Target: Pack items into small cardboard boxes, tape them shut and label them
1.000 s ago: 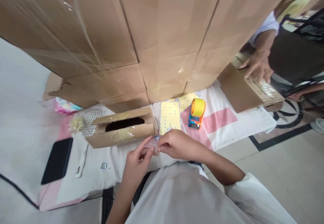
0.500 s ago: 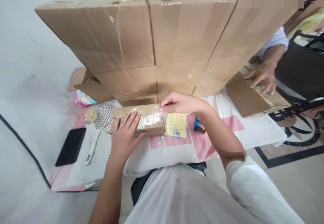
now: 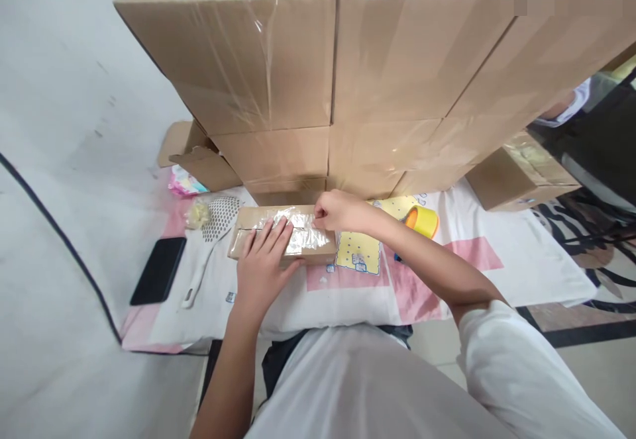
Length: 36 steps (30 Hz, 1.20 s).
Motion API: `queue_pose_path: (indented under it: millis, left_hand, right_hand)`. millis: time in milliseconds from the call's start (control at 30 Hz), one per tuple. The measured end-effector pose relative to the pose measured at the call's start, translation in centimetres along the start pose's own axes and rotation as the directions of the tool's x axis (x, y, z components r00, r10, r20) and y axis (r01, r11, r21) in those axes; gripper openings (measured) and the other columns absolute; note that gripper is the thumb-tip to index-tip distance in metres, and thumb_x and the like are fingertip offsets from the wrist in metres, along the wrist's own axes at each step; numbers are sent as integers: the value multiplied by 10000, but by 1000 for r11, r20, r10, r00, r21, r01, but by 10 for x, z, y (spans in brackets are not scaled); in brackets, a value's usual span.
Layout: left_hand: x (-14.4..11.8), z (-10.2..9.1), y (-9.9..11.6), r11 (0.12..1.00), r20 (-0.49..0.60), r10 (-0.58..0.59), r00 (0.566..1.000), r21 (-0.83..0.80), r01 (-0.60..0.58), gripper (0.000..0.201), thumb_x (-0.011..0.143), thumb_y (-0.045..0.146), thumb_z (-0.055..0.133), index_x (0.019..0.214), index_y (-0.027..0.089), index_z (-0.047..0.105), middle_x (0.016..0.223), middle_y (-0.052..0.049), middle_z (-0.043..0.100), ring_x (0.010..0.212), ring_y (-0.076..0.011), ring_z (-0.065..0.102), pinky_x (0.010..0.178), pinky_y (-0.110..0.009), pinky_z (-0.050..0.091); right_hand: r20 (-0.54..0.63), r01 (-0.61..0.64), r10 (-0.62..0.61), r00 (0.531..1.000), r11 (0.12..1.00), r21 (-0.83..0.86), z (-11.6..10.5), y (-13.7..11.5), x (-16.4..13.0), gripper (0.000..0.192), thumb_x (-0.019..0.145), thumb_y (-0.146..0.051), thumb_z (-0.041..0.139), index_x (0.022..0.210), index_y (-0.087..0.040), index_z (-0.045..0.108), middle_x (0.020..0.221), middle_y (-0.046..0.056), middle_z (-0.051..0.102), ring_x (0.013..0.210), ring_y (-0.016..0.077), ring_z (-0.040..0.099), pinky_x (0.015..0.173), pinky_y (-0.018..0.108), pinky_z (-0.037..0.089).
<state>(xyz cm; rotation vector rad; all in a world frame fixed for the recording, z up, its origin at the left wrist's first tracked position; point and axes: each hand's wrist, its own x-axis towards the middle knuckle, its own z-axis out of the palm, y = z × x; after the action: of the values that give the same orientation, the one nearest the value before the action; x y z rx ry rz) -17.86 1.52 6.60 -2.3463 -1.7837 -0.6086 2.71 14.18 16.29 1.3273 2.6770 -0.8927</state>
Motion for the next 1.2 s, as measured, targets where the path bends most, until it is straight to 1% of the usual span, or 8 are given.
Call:
queue_pose_path:
  millis: [300,533,667,733,867,967,1133,1200]
  left_hand:
    - [3,1,-1,1000,-4,17,1000,-1,-17,653,963,449,612,1565,255,451,1578,-70,503,1470,-329,472,1209,-491,275]
    - [4,1,2,1000,-2,7,1000,11,-6,625,977,467,588,1553,253,471,1575,-71,505,1469,-325,475,1193,-478,290]
    - [2,1,4,1000,-11,3,1000,14,-2,608,978,445,590,1544,251,481,1575,-68,506,1472,-319,472,1197,-472,292]
    - [0,0,4,1000,-17,-2,1000,13,2,614,976,433,594,1550,254,472,1574,-71,507,1473,-316,472,1204,-471,285]
    - [-1,0,5,1000,-29,-3,1000,0,3,611,973,433,595,1548,262,476,1567,-69,516,1469,-318,477,1204,-474,286]
    - [0,1,5,1000,-25,-12,1000,-10,11,596,976,444,589,1536,266,492,1564,-69,520,1472,-323,473,1201,-481,289]
    - [1,1,5,1000,-35,-7,999,3,7,628,976,460,591,1557,264,458,1575,-68,510,1481,-313,462,1223,-474,268]
    - [-1,1,5,1000,-47,-11,999,3,11,649,975,458,595,1574,270,431,1578,-69,507,1482,-307,461,1235,-470,253]
  right_hand:
    - [-63,-203,193,979,936,-286,6,-23,-3,284,939,-383,616,1029,-162,770,1048,170,771,1004,317,728,692,332,463]
    - [-145,-205,164,976,917,-343,10,-35,-8,380,951,-494,656,1051,-137,743,1119,199,744,1031,362,732,759,387,526]
    - [-345,-363,249,905,875,-320,5,-20,-8,829,768,-639,813,1340,-98,551,1173,253,697,974,359,728,767,386,526]
    - [-365,-388,275,890,876,-287,1,-10,-7,993,697,-734,811,1383,-95,486,1166,252,695,1001,377,715,794,404,522]
    - [-197,-250,218,956,955,-160,8,10,-2,896,710,-873,658,1228,-146,586,1106,190,730,1044,369,696,806,385,501]
    - [-132,-220,217,967,975,-10,17,25,9,753,776,-853,595,1071,-164,666,1069,160,745,1000,325,697,751,335,469]
    - [-389,-313,351,852,936,161,26,65,12,426,960,-560,525,945,-169,696,908,103,728,850,228,654,678,292,383]
    - [-408,-309,370,835,928,209,36,83,-2,348,985,-445,500,960,-161,700,871,85,714,806,197,631,676,281,378]
